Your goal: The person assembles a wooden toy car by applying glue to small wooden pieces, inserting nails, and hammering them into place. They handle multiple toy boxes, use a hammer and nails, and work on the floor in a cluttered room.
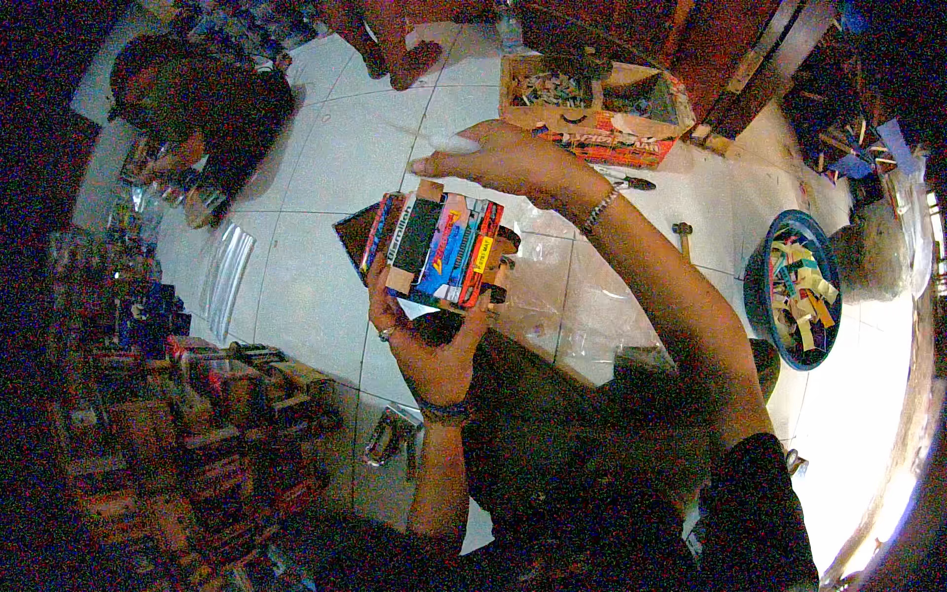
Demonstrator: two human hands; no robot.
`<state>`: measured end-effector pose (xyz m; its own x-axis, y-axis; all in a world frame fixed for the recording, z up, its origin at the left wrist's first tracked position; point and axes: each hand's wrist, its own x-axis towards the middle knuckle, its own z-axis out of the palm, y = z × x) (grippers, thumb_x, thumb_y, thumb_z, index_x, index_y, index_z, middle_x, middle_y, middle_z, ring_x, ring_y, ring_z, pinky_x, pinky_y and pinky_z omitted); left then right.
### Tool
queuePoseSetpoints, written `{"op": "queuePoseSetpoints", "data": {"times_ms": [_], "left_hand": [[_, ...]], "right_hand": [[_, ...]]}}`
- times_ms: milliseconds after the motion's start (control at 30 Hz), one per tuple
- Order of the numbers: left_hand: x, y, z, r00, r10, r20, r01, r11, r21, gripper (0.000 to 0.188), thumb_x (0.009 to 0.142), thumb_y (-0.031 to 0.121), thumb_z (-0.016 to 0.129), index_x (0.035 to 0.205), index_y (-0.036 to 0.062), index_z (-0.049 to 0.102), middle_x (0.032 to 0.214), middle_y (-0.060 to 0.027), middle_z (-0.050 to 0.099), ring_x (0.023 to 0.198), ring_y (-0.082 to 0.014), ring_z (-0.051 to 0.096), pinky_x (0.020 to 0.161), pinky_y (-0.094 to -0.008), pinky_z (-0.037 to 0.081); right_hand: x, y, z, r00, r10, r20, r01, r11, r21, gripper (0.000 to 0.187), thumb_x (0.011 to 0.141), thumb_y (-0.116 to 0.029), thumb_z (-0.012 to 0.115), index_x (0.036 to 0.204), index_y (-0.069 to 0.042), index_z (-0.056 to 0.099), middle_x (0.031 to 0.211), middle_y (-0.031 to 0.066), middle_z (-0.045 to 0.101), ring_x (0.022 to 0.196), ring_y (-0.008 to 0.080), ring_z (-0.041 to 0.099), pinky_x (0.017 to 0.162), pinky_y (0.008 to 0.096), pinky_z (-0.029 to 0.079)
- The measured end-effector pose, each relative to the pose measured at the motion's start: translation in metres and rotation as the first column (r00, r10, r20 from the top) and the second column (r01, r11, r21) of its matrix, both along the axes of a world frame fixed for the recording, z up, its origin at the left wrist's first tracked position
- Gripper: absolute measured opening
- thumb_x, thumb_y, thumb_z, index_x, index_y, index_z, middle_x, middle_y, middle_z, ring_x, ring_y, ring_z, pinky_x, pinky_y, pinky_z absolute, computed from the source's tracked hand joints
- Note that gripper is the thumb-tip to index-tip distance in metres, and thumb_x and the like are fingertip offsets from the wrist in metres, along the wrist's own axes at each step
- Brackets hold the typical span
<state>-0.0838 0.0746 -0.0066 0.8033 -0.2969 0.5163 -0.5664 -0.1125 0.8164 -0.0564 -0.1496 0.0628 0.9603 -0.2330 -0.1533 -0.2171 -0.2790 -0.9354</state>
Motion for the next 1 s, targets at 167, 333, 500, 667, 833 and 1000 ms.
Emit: {"op": "queuePoseSetpoints", "data": {"times_ms": [167, 333, 500, 667, 833, 1000], "left_hand": [[-0.001, 0.001, 0.002, 1.0, 0.007, 0.02, -0.007, 0.999, 0.035, 0.104, 0.064, 0.024, 0.092, 0.144, 0.0006, 0.029, 0.149, -0.0221, 0.035, 0.136, -0.0382, 0.037, 0.115, -0.049, 0.026], [0.0, 0.001, 0.003, 1.0, 0.015, 0.02, -0.016, 0.999, 0.047, 0.105, 0.063, 0.025, 0.092, 0.144, 0.0004, 0.029, 0.148, -0.0222, 0.035, 0.136, -0.0385, 0.037, 0.115, -0.0494, 0.027], [-0.001, 0.0, 0.003, 0.999, 0.026, 0.038, -0.028, 0.999, 0.045, 0.103, 0.064, 0.025, 0.092, 0.143, 0.0009, 0.03, 0.148, -0.0222, 0.035, 0.135, -0.0385, 0.038, 0.114, -0.0495, 0.028], [-0.002, -0.001, 0.005, 1.0, 0.013, 0.022, -0.013, 0.999, 0.03, 0.103, 0.064, 0.023, 0.092, 0.143, 0.002, 0.028, 0.149, -0.0221, 0.035, 0.135, -0.0386, 0.038, 0.114, -0.0494, 0.028], [-0.004, 0.0, 0.005, 1.0, 0.011, -0.016, -0.01, 0.999, 0.051, 0.103, 0.064, 0.02, 0.092, 0.143, 0.0021, 0.028, 0.15, -0.0216, 0.034, 0.136, -0.0379, 0.037, 0.114, -0.0484, 0.028], [-0.007, 0.001, 0.009, 0.999, 0.027, -0.029, -0.025, 0.998, 0.064, 0.1, 0.064, 0.017, 0.092, 0.142, 0.0022, 0.031, 0.149, -0.02, 0.036, 0.137, -0.0355, 0.037, 0.115, -0.0468, 0.027]], "right_hand": [[0.012, -0.002, -0.007, 0.994, 0.059, -0.088, -0.065, 0.995, -0.074, 0.081, 0.069, -0.063, 0.079, 0.111, 0.006, 0.068, 0.105, 0.0193, 0.066, 0.092, 0.029, 0.064, 0.077, 0.0362, 0.053], [0.015, -0.001, -0.007, 0.987, 0.103, -0.127, -0.102, 0.995, 0.016, 0.066, 0.067, -0.058, 0.083, 0.095, 0.001, 0.072, 0.094, 0.0135, 0.065, 0.086, 0.0239, 0.061, 0.071, 0.0345, 0.051], [0.01, 0.005, -0.004, 0.995, 0.016, -0.101, -0.017, 1.0, -0.006, 0.048, 0.072, -0.044, 0.083, 0.09, -0.001, 0.074, 0.082, 0.0064, 0.066, 0.077, 0.0164, 0.059, 0.065, 0.0307, 0.046], [0.011, 0.007, -0.006, 0.999, 0.006, -0.044, -0.005, 1.0, 0.008, 0.043, 0.075, -0.039, 0.083, 0.09, 0.0, 0.075, 0.078, 0.0057, 0.067, 0.073, 0.0149, 0.059, 0.063, 0.0308, 0.045], [0.013, 0.005, -0.011, 0.99, -0.003, -0.139, 0.009, 0.999, 0.039, 0.043, 0.075, -0.04, 0.082, 0.089, 0.0, 0.075, 0.079, 0.0062, 0.068, 0.073, 0.0159, 0.06, 0.066, 0.0319, 0.048], [0.012, 0.005, -0.01, 0.997, 0.025, -0.071, -0.029, 0.998, -0.056, 0.037, 0.077, -0.038, 0.081, 0.088, -0.003, 0.076, 0.085, 0.0068, 0.072, 0.078, 0.0154, 0.064, 0.072, 0.0299, 0.05]]}}
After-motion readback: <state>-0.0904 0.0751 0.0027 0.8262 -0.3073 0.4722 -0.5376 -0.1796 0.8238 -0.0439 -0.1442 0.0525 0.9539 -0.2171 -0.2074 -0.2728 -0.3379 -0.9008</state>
